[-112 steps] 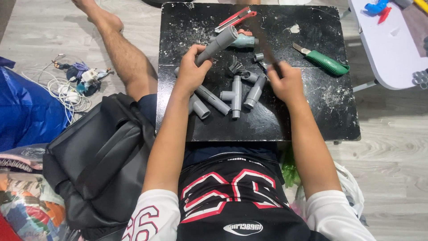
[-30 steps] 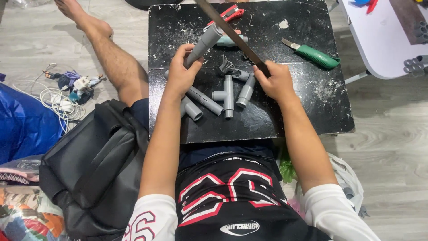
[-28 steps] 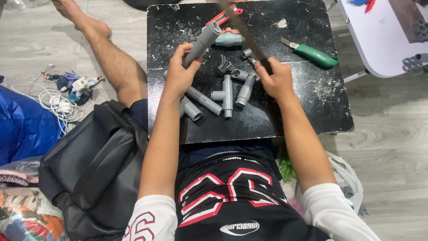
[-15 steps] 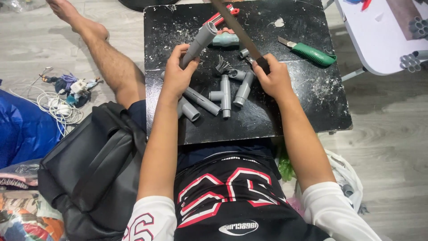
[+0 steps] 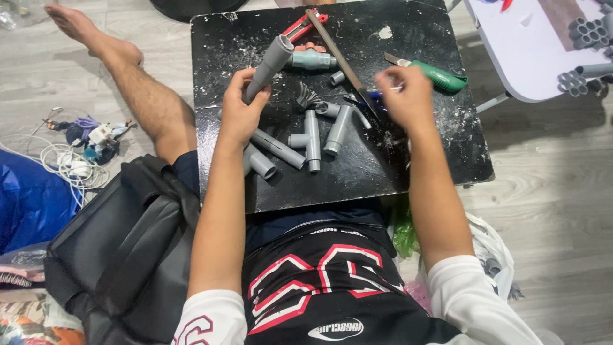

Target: Assembling a structure from PVC pipes and connectors, including fitting pieces, marking with a saw, and sanding edges.

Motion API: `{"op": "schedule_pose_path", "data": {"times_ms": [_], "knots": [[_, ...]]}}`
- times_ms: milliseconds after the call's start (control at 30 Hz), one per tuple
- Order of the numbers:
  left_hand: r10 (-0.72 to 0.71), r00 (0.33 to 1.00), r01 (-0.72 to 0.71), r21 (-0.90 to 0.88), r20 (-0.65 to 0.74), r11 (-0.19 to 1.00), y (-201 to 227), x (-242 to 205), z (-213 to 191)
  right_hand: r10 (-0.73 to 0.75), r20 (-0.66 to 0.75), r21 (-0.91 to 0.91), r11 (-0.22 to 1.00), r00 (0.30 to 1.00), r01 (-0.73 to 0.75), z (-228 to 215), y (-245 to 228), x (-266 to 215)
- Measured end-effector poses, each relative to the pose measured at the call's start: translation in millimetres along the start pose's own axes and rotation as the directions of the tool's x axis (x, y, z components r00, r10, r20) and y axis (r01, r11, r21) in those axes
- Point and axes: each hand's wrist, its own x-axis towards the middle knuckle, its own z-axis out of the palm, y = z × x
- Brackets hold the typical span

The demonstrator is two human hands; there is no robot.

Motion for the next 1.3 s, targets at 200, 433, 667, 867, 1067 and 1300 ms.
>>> {"op": "schedule_pose_path", "data": {"times_ms": [200,433,667,867,1067,1300], "knots": [[0.05,0.998,-0.05,-0.015,0.023,0.999,-4.6,0.5,-1.4,-0.047,-0.321,-0.275,0.96,0.946,-0.046,-66.4,134.1,39.6],[0.016,1.0,-0.016,0.002,0.01,1.0,1.6,-0.9,1.3,0.033,-0.284,-0.633,0.744,0.958,-0.213,-151.3,278.6,39.1],[0.007,1.0,-0.007,0.04,-0.001,0.999,2.4,-0.9,0.8,0.229,-0.074,-0.733,0.648,0.971,-0.208,-173.6,296.0,43.9],[0.053,0.998,-0.053,0.023,0.021,0.998,-1.3,0.1,0.4,0.353,-0.038,-0.689,0.668,0.935,-0.28,-180.6,286.0,50.6],[0.058,0.998,-0.058,-0.012,0.023,0.998,-5.0,1.6,-2.8,0.419,-0.041,-0.684,0.65,0.907,-0.331,-175.7,305.1,66.4],[-0.015,1.0,0.014,-0.081,-0.017,0.997,-7.6,-2.7,-6.7,0.191,-0.086,-0.78,0.598,0.978,-0.185,-167.9,332.0,79.9]]}}
